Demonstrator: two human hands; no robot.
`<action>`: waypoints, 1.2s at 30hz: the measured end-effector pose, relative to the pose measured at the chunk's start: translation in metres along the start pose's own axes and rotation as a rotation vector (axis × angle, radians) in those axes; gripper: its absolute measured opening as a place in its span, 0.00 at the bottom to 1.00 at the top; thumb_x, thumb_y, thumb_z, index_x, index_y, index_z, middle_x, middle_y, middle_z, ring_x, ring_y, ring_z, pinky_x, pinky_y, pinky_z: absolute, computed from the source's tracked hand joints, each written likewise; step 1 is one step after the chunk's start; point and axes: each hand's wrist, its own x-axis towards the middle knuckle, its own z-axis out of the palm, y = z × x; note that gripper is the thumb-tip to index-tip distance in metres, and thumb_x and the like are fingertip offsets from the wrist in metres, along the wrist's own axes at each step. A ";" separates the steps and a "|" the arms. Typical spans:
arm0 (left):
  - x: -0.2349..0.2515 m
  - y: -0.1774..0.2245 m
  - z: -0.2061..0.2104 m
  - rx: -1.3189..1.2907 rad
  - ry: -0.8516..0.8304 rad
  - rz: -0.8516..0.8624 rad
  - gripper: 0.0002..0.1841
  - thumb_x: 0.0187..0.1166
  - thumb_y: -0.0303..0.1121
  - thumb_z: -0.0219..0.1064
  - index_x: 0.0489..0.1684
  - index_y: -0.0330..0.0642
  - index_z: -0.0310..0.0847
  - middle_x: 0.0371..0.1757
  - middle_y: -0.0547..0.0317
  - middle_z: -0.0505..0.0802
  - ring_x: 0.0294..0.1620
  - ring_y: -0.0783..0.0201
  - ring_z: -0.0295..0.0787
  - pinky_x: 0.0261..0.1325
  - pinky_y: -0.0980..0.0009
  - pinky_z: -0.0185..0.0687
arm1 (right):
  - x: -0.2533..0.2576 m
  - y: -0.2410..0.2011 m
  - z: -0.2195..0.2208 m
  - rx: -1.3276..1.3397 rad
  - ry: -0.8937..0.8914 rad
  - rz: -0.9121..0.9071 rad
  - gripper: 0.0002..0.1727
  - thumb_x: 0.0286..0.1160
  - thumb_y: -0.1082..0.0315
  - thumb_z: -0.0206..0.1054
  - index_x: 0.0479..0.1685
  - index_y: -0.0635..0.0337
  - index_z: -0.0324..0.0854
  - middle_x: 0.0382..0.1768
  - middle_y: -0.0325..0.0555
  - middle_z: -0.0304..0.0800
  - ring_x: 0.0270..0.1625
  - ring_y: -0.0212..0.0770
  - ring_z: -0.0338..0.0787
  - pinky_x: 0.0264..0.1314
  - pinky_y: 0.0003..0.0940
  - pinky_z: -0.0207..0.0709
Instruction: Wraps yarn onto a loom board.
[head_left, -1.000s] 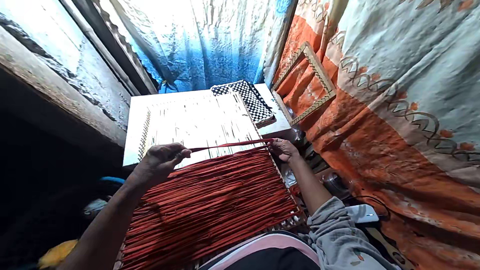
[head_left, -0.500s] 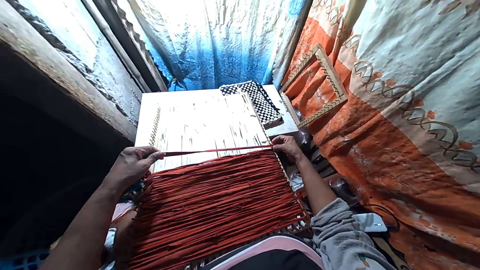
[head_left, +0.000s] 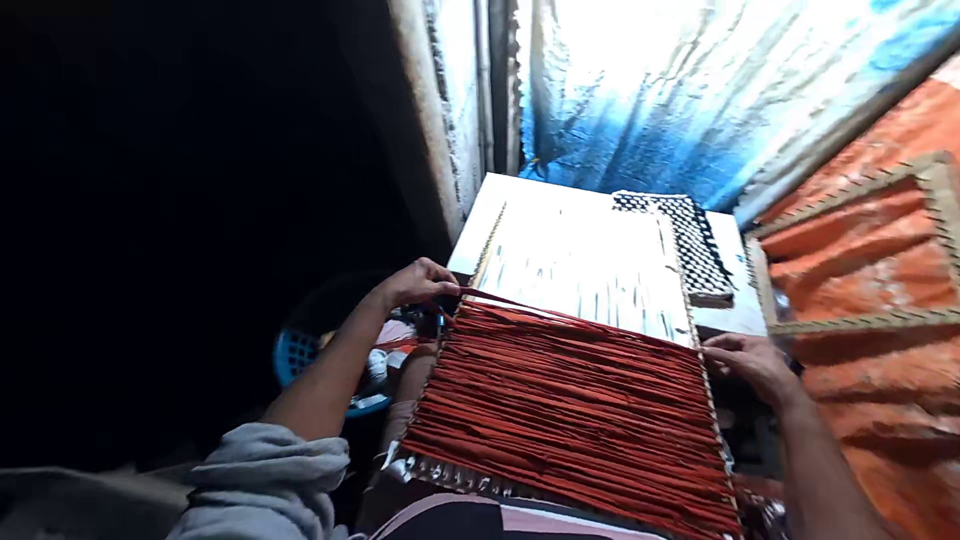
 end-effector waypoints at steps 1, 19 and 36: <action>-0.002 0.004 -0.002 0.006 0.009 0.013 0.09 0.84 0.29 0.67 0.38 0.35 0.92 0.33 0.56 0.93 0.36 0.68 0.87 0.48 0.63 0.83 | -0.001 -0.006 -0.004 -0.071 0.000 -0.014 0.11 0.73 0.70 0.74 0.49 0.67 0.87 0.39 0.50 0.91 0.32 0.37 0.87 0.39 0.37 0.83; 0.010 -0.043 0.049 -0.222 0.215 -0.384 0.13 0.83 0.34 0.70 0.36 0.30 0.88 0.30 0.51 0.88 0.31 0.64 0.78 0.41 0.61 0.76 | -0.026 -0.129 0.153 -0.613 -0.139 -0.676 0.25 0.86 0.52 0.62 0.70 0.59 0.84 0.72 0.63 0.81 0.75 0.63 0.79 0.78 0.58 0.71; 0.041 -0.009 0.049 -0.075 0.169 -0.491 0.11 0.80 0.33 0.69 0.43 0.32 0.91 0.31 0.49 0.89 0.31 0.57 0.80 0.44 0.53 0.78 | -0.044 -0.175 0.246 -0.662 -0.380 -0.510 0.42 0.90 0.37 0.44 0.93 0.59 0.56 0.92 0.54 0.58 0.95 0.57 0.51 0.91 0.71 0.33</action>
